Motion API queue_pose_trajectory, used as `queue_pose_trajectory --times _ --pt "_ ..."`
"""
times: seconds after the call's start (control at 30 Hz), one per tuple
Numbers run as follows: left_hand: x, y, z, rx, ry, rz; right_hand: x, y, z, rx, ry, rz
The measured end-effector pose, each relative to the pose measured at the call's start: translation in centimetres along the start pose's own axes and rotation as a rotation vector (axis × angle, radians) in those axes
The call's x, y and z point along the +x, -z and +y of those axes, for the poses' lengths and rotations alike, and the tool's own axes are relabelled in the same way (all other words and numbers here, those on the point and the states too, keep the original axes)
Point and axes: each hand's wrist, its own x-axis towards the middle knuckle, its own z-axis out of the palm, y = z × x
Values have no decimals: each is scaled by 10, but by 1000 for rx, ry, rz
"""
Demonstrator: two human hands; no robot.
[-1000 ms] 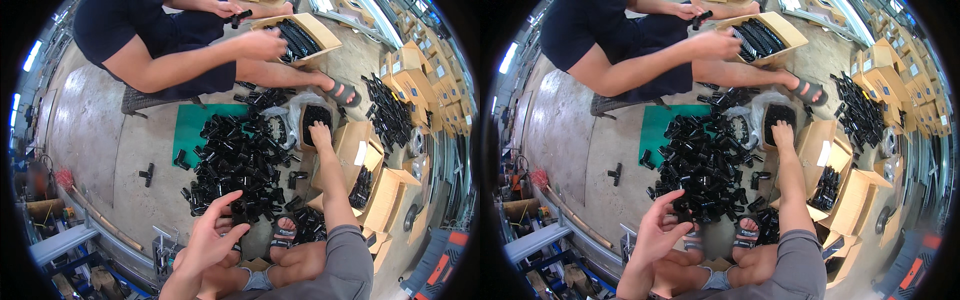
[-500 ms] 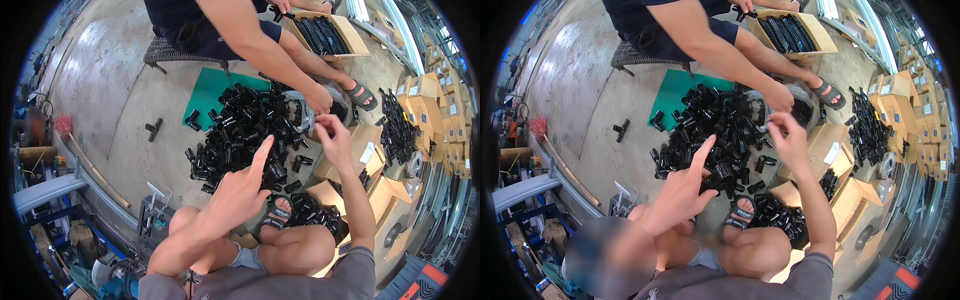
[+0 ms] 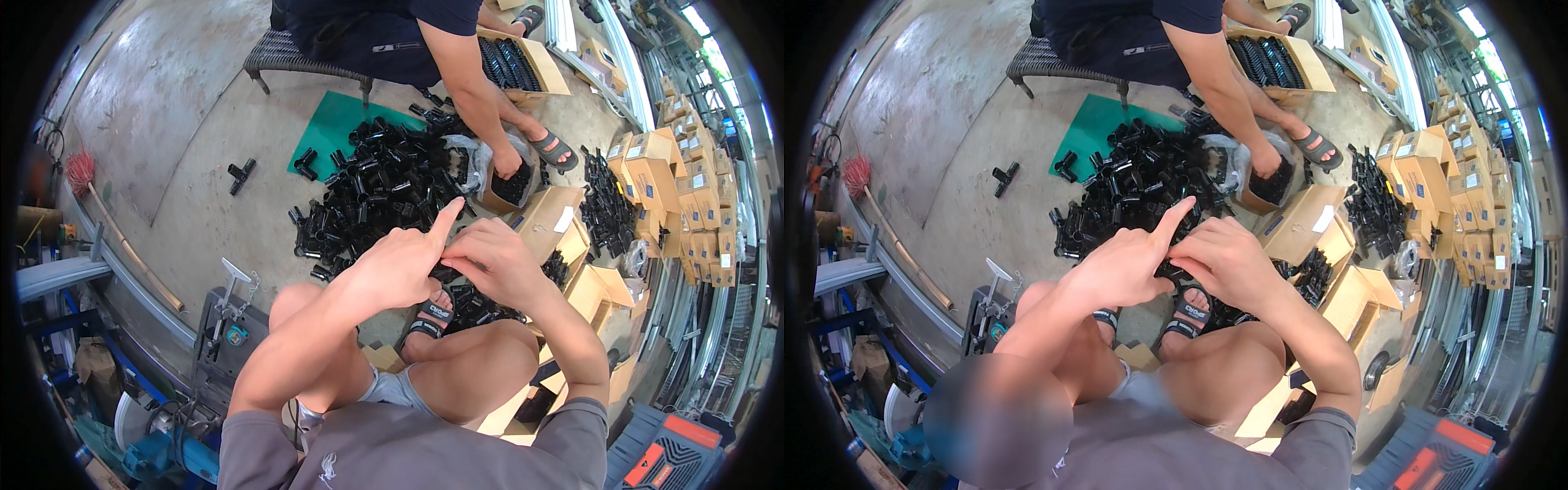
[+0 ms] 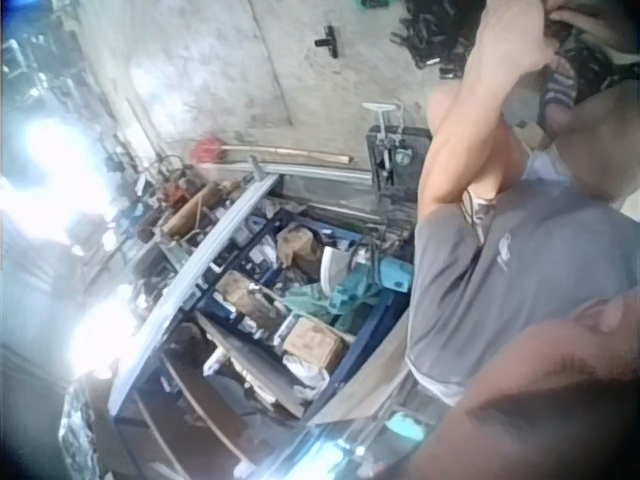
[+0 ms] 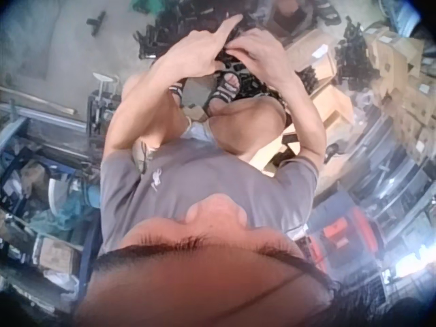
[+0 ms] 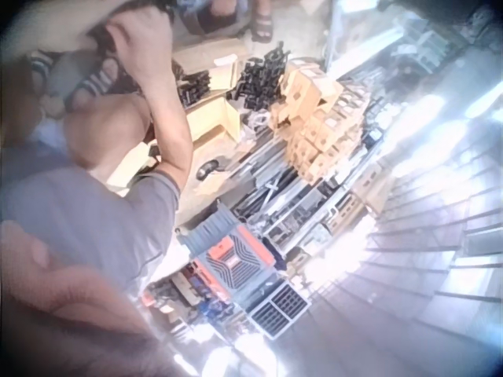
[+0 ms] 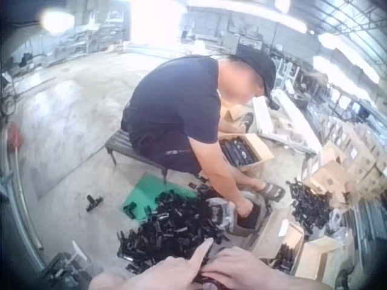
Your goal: The person sorts black plastic connectors by hand, picking them from a pile on the floor and placing them into various cardboard boxes.
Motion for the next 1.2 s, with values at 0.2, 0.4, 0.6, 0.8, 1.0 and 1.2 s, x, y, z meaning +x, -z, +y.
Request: queue_pose_trajectory --times 0.2,0.4,0.6,0.8,1.0,1.2 --pt "-15 4 2 -28 -16 -2 0 -8 -17 -157 69 -89" --pt "-19 4 1 -43 -41 -7 11 -4 -38 -277 16 -196" --pt "-20 11 1 -46 -13 12 15 -6 -43 -319 13 -120" --pt "-14 8 -6 -72 -17 42 16 -3 -46 -318 -34 -191" --pt "-16 22 -6 -177 99 147 23 5 -50 -212 -103 101" --pt "-23 30 -9 -244 95 263 26 20 -22 -82 -344 392"
